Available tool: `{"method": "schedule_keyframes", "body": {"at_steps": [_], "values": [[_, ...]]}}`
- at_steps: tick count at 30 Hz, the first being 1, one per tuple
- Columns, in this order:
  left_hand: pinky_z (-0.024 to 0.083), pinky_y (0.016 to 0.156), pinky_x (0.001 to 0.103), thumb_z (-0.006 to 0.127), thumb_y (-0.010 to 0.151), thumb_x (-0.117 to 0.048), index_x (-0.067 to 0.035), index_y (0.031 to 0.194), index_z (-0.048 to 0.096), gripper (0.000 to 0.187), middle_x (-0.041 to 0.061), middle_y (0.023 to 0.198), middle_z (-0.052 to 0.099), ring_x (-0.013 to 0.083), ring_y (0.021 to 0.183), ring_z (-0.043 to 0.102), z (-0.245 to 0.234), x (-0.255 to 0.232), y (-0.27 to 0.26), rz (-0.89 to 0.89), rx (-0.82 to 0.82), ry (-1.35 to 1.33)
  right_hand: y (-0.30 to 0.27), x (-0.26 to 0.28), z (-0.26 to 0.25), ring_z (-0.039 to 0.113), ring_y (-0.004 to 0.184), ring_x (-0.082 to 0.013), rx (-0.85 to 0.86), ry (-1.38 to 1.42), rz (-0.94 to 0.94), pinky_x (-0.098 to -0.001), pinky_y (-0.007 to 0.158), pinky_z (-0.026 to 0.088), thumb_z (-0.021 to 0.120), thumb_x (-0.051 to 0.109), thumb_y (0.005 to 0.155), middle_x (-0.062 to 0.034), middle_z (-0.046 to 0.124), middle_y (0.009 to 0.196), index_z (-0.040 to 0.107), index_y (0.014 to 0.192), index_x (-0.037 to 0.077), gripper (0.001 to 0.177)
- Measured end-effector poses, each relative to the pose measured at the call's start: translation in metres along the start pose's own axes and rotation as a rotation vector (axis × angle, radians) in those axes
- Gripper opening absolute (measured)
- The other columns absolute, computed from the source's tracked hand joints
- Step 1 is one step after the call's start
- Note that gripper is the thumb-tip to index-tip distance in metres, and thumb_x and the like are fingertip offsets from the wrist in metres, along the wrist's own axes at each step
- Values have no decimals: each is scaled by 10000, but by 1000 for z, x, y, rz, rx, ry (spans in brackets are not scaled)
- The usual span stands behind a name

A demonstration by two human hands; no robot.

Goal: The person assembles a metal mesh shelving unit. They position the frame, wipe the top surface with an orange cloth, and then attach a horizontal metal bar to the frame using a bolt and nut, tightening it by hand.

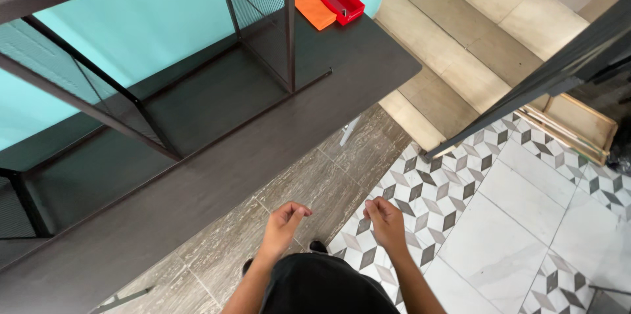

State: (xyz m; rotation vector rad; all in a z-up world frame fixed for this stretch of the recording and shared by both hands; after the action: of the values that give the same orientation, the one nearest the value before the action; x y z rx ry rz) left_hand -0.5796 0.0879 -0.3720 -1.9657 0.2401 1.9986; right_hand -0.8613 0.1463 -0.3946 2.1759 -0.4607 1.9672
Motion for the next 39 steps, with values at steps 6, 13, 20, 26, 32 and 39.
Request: {"method": "schedule_keyframes", "body": {"at_steps": [6,13,20,26,32,39], "values": [[512,799,314,633,1012,-195,-10,952,736,220,71,921,755,133,840,613,29,3,38,-170,-13,100,33,15,-22,557,548,-93,178,-83,34,-253,511,444,617,261,993,-21,655,660,688,837,8,306],[545,857,305,722,873,-65,-46,862,594,130,64,956,758,128,910,687,36,12,119,-135,49,45,114,15,-11,646,687,-88,305,-2,-25,-243,630,538,640,215,985,-22,671,737,701,927,12,220],[555,888,314,723,902,-115,-38,928,625,127,65,999,766,141,934,696,42,-8,252,-63,125,92,218,33,5,639,691,-98,207,-21,3,-254,662,528,643,198,974,-28,683,733,703,905,14,205],[545,933,355,720,881,-193,-84,1175,671,318,47,1151,722,183,1043,722,52,-44,366,-110,240,327,308,57,-1,627,713,-100,227,-195,-55,-264,664,495,666,214,959,-26,696,763,715,905,32,196],[484,1043,425,727,878,-246,-124,1279,635,429,107,1380,596,267,1266,601,51,-51,455,29,161,540,386,48,-2,647,711,-100,136,-144,76,-259,668,509,642,226,954,-24,706,761,726,926,64,184],[192,1190,622,765,868,-375,-178,1556,312,847,193,1655,163,404,1534,136,51,-9,539,-236,129,1104,526,27,-7,656,719,-88,307,-266,-35,-256,703,539,678,263,967,-5,720,769,716,941,57,211]]}}
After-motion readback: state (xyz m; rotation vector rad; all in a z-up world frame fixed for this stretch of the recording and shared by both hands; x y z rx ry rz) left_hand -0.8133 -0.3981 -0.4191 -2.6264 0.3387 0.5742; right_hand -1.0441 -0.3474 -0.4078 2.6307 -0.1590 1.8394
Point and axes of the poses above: each hand's wrist, its own y-axis towards the middle knuckle, its own z-axis out of the palm, x = y × z, the point moved 2 cm from there along y, towards the middle knuckle
